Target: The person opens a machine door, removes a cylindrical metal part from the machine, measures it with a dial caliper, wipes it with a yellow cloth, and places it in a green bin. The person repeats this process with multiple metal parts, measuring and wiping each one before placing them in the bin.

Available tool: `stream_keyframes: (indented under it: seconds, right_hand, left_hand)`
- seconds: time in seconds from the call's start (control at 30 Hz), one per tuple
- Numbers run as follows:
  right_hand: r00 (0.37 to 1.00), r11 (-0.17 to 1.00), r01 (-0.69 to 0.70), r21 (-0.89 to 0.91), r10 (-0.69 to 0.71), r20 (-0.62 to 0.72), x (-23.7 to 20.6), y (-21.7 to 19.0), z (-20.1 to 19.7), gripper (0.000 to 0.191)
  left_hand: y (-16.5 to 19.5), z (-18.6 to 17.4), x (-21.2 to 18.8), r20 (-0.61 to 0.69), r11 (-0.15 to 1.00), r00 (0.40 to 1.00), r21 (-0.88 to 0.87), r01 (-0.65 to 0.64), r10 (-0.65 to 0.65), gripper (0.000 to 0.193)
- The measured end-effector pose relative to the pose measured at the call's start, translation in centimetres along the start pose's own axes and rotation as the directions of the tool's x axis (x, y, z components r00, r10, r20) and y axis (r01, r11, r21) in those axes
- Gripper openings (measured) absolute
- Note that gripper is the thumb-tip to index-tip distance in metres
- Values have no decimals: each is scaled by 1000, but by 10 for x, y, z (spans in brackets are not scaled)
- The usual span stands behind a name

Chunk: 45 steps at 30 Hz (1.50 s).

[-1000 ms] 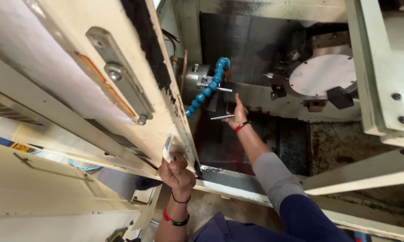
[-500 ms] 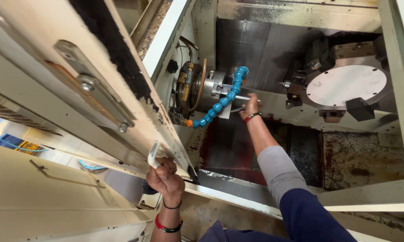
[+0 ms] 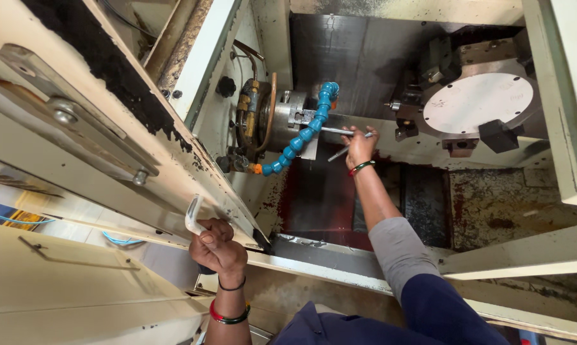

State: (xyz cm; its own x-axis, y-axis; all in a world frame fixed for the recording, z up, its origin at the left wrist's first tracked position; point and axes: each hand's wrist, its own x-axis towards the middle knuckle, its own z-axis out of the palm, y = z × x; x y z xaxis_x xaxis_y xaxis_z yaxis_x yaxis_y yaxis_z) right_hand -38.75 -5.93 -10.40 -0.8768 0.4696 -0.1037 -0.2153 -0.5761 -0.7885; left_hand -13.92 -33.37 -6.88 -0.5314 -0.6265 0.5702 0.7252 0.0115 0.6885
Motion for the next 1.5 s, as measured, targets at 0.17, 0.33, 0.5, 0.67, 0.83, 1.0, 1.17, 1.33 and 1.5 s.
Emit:
stream_keyframes:
  seconds: [0.17, 0.33, 0.5, 0.67, 0.83, 1.0, 1.17, 1.33, 1.5]
  right_hand:
    - [1000, 1000, 2, 17, -2, 27, -13, 4, 20, 51]
    - [996, 998, 9, -61, -14, -91, -29, 0, 44, 67]
    - [989, 998, 26, -59, -34, -147, -51, -10, 65, 69]
    - [989, 994, 100, -44, -104, -108, -74, -18, 75, 64]
    - [999, 999, 42, -20, -41, 31, -87, -21, 68, 51]
    - [983, 989, -144, -27, 146, 107, -86, -26, 50, 57]
    - [942, 971, -236, -34, 237, 238, -80, -29, 35, 69]
    - [911, 954, -300, 2, 286, 296, -81, -28, 31, 80]
    - [907, 934, -351, -58, 355, 226, -81, -29, 30, 74]
  left_hand:
    - [3, 2, 1, 14, 1000, 1000, 22, -8, 7, 61]
    - [2, 5, 3, -11, 999, 1000, 46, 6, -5, 60]
    - [0, 5, 3, -20, 992, 1000, 125, -21, 24, 63]
    - [-3, 2, 5, -20, 989, 1000, 144, -9, 12, 64]
    - [-4, 1, 5, -12, 994, 1000, 107, 22, -20, 63]
    - [-2, 4, 5, -5, 997, 1000, 74, 19, -18, 62]
    - [0, 5, 5, 22, 1000, 999, -4, 25, -24, 60]
    - [-2, 6, 4, 42, 998, 999, -61, 15, -12, 61]
    - [0, 7, 1, 53, 993, 998, -113, 32, -26, 61]
